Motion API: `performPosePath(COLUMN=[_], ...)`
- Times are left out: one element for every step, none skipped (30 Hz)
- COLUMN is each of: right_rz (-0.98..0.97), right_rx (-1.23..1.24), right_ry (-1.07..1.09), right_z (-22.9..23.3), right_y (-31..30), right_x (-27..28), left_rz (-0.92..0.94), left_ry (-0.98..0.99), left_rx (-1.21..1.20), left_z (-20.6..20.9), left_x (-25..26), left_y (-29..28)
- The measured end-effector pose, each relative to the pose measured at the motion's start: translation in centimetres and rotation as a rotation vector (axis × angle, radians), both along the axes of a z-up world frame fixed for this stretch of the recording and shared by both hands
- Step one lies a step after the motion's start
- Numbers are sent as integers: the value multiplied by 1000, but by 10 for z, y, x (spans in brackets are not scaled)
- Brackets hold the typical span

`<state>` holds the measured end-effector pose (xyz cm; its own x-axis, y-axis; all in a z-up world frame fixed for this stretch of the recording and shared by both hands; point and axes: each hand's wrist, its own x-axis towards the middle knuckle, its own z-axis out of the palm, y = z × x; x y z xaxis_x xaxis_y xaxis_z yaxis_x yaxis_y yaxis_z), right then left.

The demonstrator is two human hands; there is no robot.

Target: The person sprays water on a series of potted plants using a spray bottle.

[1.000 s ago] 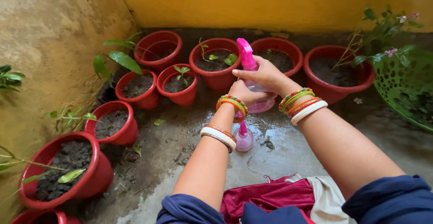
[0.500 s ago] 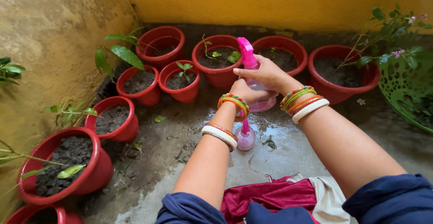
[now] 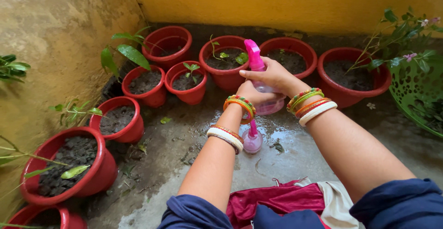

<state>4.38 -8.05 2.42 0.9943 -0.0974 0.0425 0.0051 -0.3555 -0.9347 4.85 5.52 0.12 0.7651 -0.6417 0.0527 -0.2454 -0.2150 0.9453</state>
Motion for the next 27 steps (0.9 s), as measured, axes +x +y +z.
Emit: performPosePath(right_rz=[-17, -11, -7, -2, -14, -25, -37, -21, -2, 16, -3, -22, -41, -30, -19, -9, 8, 25, 42, 21, 0, -21, -43, -65, -85, -84, -82], right_rx=[-41, -29, -18, -6, -21, -35, -50, -27, -3, 21, -8, -38, -68, -63, -58, -53, -27, 0, 27, 2, -23, -47, -66, -86, -106, -109, -113], right_ry=[3, 3, 3, 3, 7, 12, 17, 4, -7, -19, -4, 10, 24, 27, 31, 34, 25, 15, 6, 12, 18, 24, 34, 45, 55, 50, 46], right_z=[1, 2, 3, 3, 4, 5, 5, 6, 5, 5, 4, 4, 5, 4, 3, 2, 1, 1, 0, 0, 0, 1, 1, 1, 2, 2, 3], right_y=[1, 2, 2, 2, 3, 3, 3, 3, 4, 5, 6, 6, 5, 5, 5, 5, 4, 2, 2, 2, 2, 2, 3, 4, 5, 7, 8], right_x=[0, -1, -2, -3, -4, -5, -5, -6, -6, -6, -5, -5, -4, -3, -3, -2, -2, -3, -3, -3, -3, -3, -3, -3, -3, -2, -2], left_rz=[12, 8, 4, 0, -8, -16, -25, -39, -52, -64, -72, -79, -87, -98, -109, -121, -115, -110, -105, -109, -112, -116, -94, -71, -48, -62, -76], left_ry=[-1, 9, 20, 31, 18, 5, -7, -15, -22, -29, -30, -32, -34, -7, 19, 46, 39, 33, 26, 18, 9, 0, 1, 1, 2, -4, -9], left_rx=[17, -2, -21, -40, -33, -25, -18, -21, -24, -27, -26, -26, -25, -73, -120, -167, -149, -131, -113, -113, -112, -112, -100, -87, -76, -106, -138], left_z=[0, 0, -1, -1, -1, -2, -3, -3, -3, -4, -6, -7, -8, -10, -11, -13, -13, -13, -13, -12, -11, -9, -8, -7, -7, -6, -6], left_x=[0, 0, -1, -1, -1, -1, -1, 1, 4, 5, 6, 7, 9, 8, 7, 6, 6, 6, 6, 6, 5, 4, 3, 2, 2, 2, 2], left_y=[0, 1, 0, -1, 0, 2, 2, 1, 0, -1, -1, 0, -1, -2, -5, -7, -7, -5, -4, -3, -2, -1, 0, 0, 1, 2, 3])
